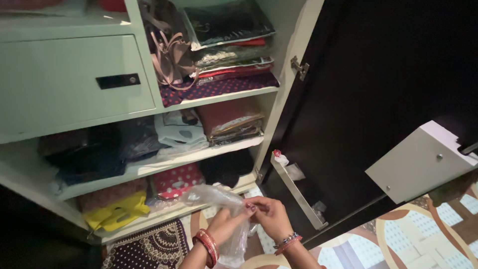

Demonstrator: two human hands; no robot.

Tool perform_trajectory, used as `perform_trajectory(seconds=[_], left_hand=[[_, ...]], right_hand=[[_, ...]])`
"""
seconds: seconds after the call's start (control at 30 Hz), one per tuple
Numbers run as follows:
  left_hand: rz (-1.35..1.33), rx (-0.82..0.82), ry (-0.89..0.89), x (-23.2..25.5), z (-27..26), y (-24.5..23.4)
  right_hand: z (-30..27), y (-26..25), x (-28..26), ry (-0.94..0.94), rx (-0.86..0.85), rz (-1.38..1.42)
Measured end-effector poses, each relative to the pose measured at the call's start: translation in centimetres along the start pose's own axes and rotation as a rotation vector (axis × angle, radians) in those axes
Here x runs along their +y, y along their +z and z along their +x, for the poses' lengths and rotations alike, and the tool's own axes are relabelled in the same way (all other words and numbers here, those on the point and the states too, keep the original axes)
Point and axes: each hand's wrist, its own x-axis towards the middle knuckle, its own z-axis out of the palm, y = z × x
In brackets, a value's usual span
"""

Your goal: The person removes a light blue fabric item from a clear plastic bag on a bed, then places the empty bag into a wardrobe. The person then unfolds the fabric on the bed and folds it neatly.

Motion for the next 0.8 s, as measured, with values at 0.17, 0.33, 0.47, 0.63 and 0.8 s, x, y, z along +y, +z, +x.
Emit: perform_trajectory(seconds=[0.17,0.33,0.47,0.63,0.8], left_hand=[[-0.122,0.118,0.005,-2.5,-0.8,-0.9],[-0.260,0.298,0.026,-2.7,-3.2,-1.5],[-0.158,0.379,0.124,-4.5,-4.7,-2.2],[-0.274,0.337,0.355,-6.0,-9.4,-2.7],[-0.809,0.254,0.153,-1.1,-18.8,-0.5]], right_hand=[[-2.6,1.7,-3.7,-0.121,-0.044,-0.120],[-6.1,3.0,-6.6,-0.401,0.029,-0.444],[-8.8,2.4,-7.4,-0.408,0.198,-0.503],[-11.1,-1.5,-6.6,-0.464,0.399,-0.778],[-12.4,-5.7,-3.0,-0.402,0.063,-0.485]])
